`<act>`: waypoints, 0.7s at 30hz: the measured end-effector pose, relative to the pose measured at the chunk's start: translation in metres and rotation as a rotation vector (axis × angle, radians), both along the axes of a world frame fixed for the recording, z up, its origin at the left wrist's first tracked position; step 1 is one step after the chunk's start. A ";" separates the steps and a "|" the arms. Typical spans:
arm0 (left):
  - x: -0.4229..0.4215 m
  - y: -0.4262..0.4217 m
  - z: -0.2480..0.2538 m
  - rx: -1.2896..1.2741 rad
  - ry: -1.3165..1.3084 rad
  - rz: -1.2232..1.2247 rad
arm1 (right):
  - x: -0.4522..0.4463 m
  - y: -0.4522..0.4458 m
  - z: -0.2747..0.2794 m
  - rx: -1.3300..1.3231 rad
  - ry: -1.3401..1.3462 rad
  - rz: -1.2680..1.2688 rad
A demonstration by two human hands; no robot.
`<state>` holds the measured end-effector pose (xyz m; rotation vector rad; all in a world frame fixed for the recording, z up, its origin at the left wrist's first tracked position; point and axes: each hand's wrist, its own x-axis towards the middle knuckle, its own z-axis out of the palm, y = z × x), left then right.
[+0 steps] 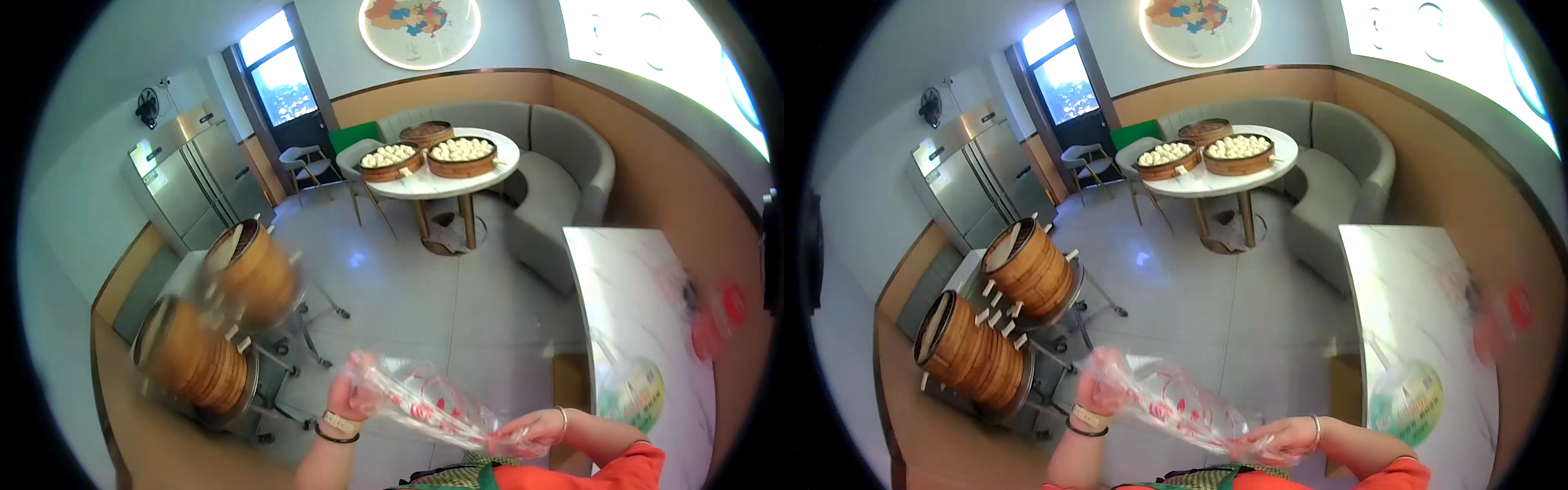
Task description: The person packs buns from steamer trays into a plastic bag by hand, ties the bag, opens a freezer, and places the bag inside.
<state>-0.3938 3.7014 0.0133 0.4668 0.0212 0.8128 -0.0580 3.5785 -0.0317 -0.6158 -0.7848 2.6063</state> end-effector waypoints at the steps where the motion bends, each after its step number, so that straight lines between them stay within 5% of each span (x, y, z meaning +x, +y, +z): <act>1: 0.002 0.023 0.005 0.013 0.075 -0.140 | 0.011 0.041 -0.006 0.017 0.000 0.006; 3: 0.005 0.073 0.022 0.006 0.163 -0.274 | 0.023 0.123 -0.015 0.455 -0.129 0.483; 4: 0.006 0.096 0.026 0.084 0.492 -0.412 | 0.017 0.172 0.008 0.463 -0.195 0.821; 5: 0.008 0.121 0.036 0.170 0.824 -0.551 | 0.019 0.206 0.007 0.456 -0.186 0.827; 6: 0.014 0.142 0.050 0.160 0.824 -0.551 | 0.018 0.239 0.002 0.970 -0.330 0.794; 7: 0.026 0.158 0.065 0.681 1.025 -0.654 | 0.014 0.267 0.013 1.480 -0.472 0.719; 8: 0.034 0.177 0.077 1.223 1.185 -0.727 | 0.008 0.300 0.030 1.538 -0.815 0.890; 9: 0.036 0.197 0.079 1.213 1.174 -0.718 | -0.003 0.332 0.057 1.570 -1.170 1.061; 11: 0.034 0.242 0.079 1.689 1.624 -0.824 | -0.007 0.405 0.037 1.599 -1.453 1.115; 14: 0.025 0.331 0.058 1.803 1.809 -0.832 | -0.001 0.523 0.006 1.711 -1.506 1.151; 16: 0.006 0.403 0.021 1.929 1.883 -0.741 | -0.003 0.589 -0.001 1.739 -1.605 0.815; 18: -0.004 0.479 -0.003 2.155 1.788 -0.160 | -0.005 0.657 0.002 1.546 -1.630 0.759; 21: 0.014 0.586 0.030 1.924 1.948 -0.363 | 0.002 0.742 0.005 1.221 -1.575 0.621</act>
